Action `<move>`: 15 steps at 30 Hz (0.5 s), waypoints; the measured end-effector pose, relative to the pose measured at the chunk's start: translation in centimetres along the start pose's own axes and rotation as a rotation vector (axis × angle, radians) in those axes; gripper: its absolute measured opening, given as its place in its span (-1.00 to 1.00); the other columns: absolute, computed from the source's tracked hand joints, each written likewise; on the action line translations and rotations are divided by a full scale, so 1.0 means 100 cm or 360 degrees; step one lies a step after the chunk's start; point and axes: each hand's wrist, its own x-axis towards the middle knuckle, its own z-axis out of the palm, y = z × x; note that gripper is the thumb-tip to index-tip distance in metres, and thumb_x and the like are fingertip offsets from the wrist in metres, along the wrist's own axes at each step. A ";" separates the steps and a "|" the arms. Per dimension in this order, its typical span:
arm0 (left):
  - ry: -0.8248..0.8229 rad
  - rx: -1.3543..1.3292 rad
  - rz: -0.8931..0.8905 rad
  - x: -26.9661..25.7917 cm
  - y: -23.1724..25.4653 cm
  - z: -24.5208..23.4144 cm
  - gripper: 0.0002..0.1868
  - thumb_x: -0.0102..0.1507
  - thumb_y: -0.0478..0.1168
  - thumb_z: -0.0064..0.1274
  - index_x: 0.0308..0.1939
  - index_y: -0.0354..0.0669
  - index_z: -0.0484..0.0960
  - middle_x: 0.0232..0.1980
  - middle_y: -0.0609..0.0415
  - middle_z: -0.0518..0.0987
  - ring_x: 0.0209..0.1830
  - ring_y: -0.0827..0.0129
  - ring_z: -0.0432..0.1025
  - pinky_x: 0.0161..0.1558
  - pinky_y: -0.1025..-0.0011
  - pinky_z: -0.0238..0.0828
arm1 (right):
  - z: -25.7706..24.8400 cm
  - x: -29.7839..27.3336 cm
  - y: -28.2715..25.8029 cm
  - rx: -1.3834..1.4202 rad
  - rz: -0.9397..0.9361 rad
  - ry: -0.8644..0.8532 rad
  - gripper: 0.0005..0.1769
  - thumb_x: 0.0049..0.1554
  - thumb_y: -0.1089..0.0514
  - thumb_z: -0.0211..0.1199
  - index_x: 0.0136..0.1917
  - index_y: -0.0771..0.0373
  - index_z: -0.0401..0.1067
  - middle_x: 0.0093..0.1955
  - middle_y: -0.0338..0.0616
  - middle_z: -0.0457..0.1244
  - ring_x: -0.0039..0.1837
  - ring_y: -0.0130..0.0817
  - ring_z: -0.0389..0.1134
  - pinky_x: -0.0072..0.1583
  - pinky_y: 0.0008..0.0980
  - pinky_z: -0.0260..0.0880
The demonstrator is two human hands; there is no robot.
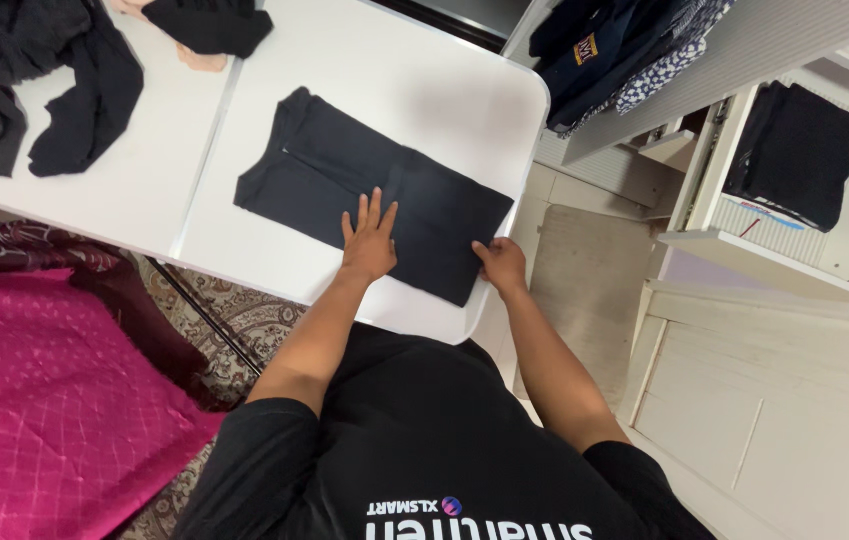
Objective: The person folds a black t-shirt on a white table and then places it into an open closet drawer.
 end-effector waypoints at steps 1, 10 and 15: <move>0.0052 0.0041 -0.0076 -0.004 0.008 -0.002 -0.22 0.26 -0.20 0.04 0.57 -0.04 0.15 0.70 -0.12 -0.26 0.69 0.02 -0.39 0.49 -0.23 -0.42 | 0.000 0.002 0.001 0.0101 -0.0008 -0.0060 -0.66 0.09 0.08 0.43 -0.06 0.37 0.40 -0.29 -0.11 0.31 -0.40 -0.36 0.32 -0.36 -0.37 0.34; 0.0099 -0.0639 0.0137 -0.030 0.114 -0.013 -0.21 0.11 0.02 0.30 0.37 -0.07 0.39 0.58 -0.15 0.09 0.64 -0.03 -0.16 0.50 -0.16 -0.26 | 0.001 0.007 -0.017 0.0718 -0.0019 -0.0467 -0.71 0.09 0.15 0.40 -0.15 0.28 0.29 -0.28 -0.12 0.28 -0.30 -0.35 0.39 -0.27 -0.39 0.49; 0.0214 -0.0770 -0.0144 -0.033 0.129 0.005 -0.21 0.10 -0.25 0.12 0.44 -0.19 0.30 0.35 -0.23 0.39 0.28 -0.05 0.33 0.23 0.05 0.23 | 0.004 0.011 -0.032 0.0579 -0.0061 -0.0584 -0.73 0.10 0.15 0.41 -0.13 0.27 0.32 -0.26 -0.19 0.29 -0.25 -0.36 0.38 -0.19 -0.39 0.43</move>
